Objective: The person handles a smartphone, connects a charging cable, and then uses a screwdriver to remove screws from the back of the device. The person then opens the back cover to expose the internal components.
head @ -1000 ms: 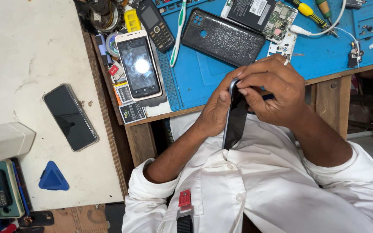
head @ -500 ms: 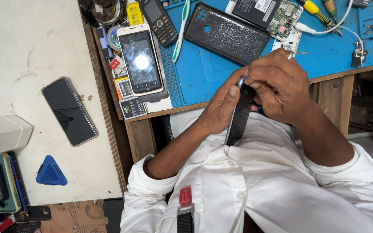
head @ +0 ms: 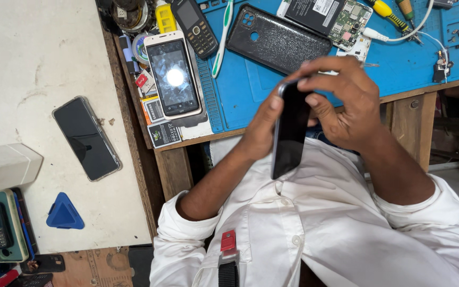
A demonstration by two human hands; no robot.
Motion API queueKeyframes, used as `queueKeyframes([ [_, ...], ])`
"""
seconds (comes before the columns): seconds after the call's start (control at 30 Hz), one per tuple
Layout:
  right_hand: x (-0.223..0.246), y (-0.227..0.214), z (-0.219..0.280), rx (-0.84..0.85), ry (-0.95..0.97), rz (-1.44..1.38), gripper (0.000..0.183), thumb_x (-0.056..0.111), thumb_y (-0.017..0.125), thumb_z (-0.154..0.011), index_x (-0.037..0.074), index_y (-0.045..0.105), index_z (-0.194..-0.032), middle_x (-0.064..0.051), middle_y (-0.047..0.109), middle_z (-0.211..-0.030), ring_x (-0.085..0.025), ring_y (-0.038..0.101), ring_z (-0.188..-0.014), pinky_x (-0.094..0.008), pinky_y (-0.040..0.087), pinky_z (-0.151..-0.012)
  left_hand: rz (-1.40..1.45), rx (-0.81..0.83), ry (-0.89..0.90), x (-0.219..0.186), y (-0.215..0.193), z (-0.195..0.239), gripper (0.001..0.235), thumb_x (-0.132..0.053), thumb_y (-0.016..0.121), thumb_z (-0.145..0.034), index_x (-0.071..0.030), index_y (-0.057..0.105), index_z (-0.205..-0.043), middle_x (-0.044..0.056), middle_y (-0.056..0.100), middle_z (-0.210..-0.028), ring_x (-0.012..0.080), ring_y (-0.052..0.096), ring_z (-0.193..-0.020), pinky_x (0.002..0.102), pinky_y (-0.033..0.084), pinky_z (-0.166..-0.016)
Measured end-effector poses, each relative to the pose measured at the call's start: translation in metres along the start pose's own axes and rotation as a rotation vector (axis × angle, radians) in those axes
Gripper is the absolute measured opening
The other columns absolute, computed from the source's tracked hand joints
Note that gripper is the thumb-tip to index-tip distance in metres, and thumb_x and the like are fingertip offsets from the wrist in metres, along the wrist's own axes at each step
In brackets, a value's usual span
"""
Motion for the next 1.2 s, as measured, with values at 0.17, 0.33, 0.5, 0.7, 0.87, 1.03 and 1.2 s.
queueKeyframes([
  [0.17,-0.010,0.011,0.019,-0.084,0.351,-0.417,0.035,0.012,0.073,-0.102,-0.001,0.056,-0.130,-0.012,0.061,-0.123,-0.014,0.063,-0.113,-0.026,0.057,-0.093,0.469,-0.046,0.114,-0.017,-0.018,0.000,0.082,-0.063,0.040,-0.112,-0.001,0.026,-0.163,0.024,0.055,-0.141,0.0293,0.061,-0.125,0.041,0.052,-0.112],
  [0.33,-0.009,0.039,0.045,0.196,0.571,-0.516,0.035,0.007,0.080,-0.088,-0.006,0.065,-0.118,-0.010,0.074,-0.097,-0.009,0.070,-0.085,-0.023,0.059,-0.073,0.554,-0.118,0.197,-0.025,-0.038,0.000,0.104,-0.082,0.024,-0.100,0.004,0.038,-0.157,0.023,0.061,-0.141,0.0319,0.065,-0.121,0.044,0.055,-0.107],
  [0.5,-0.003,0.042,0.053,0.152,0.441,-0.362,0.033,0.006,0.082,-0.086,-0.005,0.068,-0.114,-0.010,0.076,-0.090,-0.008,0.071,-0.076,-0.022,0.059,-0.066,0.601,-0.032,0.200,-0.017,-0.037,0.005,0.118,-0.094,0.017,-0.097,0.010,0.051,-0.142,0.021,0.070,-0.116,0.0327,0.069,-0.109,0.046,0.055,-0.103],
  [0.7,-0.008,0.048,0.050,0.177,0.539,-0.523,0.030,0.005,0.077,-0.090,-0.006,0.067,-0.116,-0.010,0.076,-0.093,-0.007,0.072,-0.081,-0.021,0.062,-0.068,0.637,-0.070,0.213,-0.022,-0.033,-0.001,0.112,-0.092,0.019,-0.088,0.003,0.050,-0.138,0.021,0.068,-0.107,0.0318,0.067,-0.106,0.051,0.056,-0.102],
  [0.87,-0.013,0.043,0.045,0.210,0.552,-0.487,0.033,0.006,0.080,-0.087,-0.003,0.069,-0.116,-0.009,0.075,-0.092,-0.008,0.071,-0.078,-0.022,0.061,-0.066,0.531,-0.104,0.234,-0.030,-0.037,-0.002,0.109,-0.091,0.023,-0.090,0.001,0.049,-0.141,0.023,0.067,-0.100,0.0309,0.065,-0.099,0.047,0.055,-0.097],
  [1.03,-0.023,0.007,0.031,0.138,0.389,-0.164,0.036,0.016,0.080,-0.091,0.001,0.071,-0.123,-0.010,0.075,-0.101,-0.015,0.073,-0.086,-0.027,0.060,-0.072,0.460,-0.193,0.335,-0.042,-0.049,0.000,0.106,-0.090,0.025,-0.092,0.004,0.049,-0.136,0.023,0.067,-0.097,0.0309,0.065,-0.097,0.050,0.056,-0.093],
  [1.2,-0.028,-0.027,0.013,0.122,0.218,0.529,0.046,0.034,0.087,-0.087,0.007,0.074,-0.123,-0.012,0.070,-0.122,-0.030,0.065,-0.107,-0.042,0.054,-0.086,0.450,-0.249,0.401,-0.068,-0.058,0.007,0.107,-0.089,0.026,-0.092,0.004,0.047,-0.140,0.023,0.066,-0.098,0.0307,0.065,-0.097,0.051,0.056,-0.093],
])
Point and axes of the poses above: each hand's wrist, its own z-axis away from the middle knuckle, its own y-axis out of the palm, x = y × z, the point moved 3 cm from there along -z, towards the middle knuckle
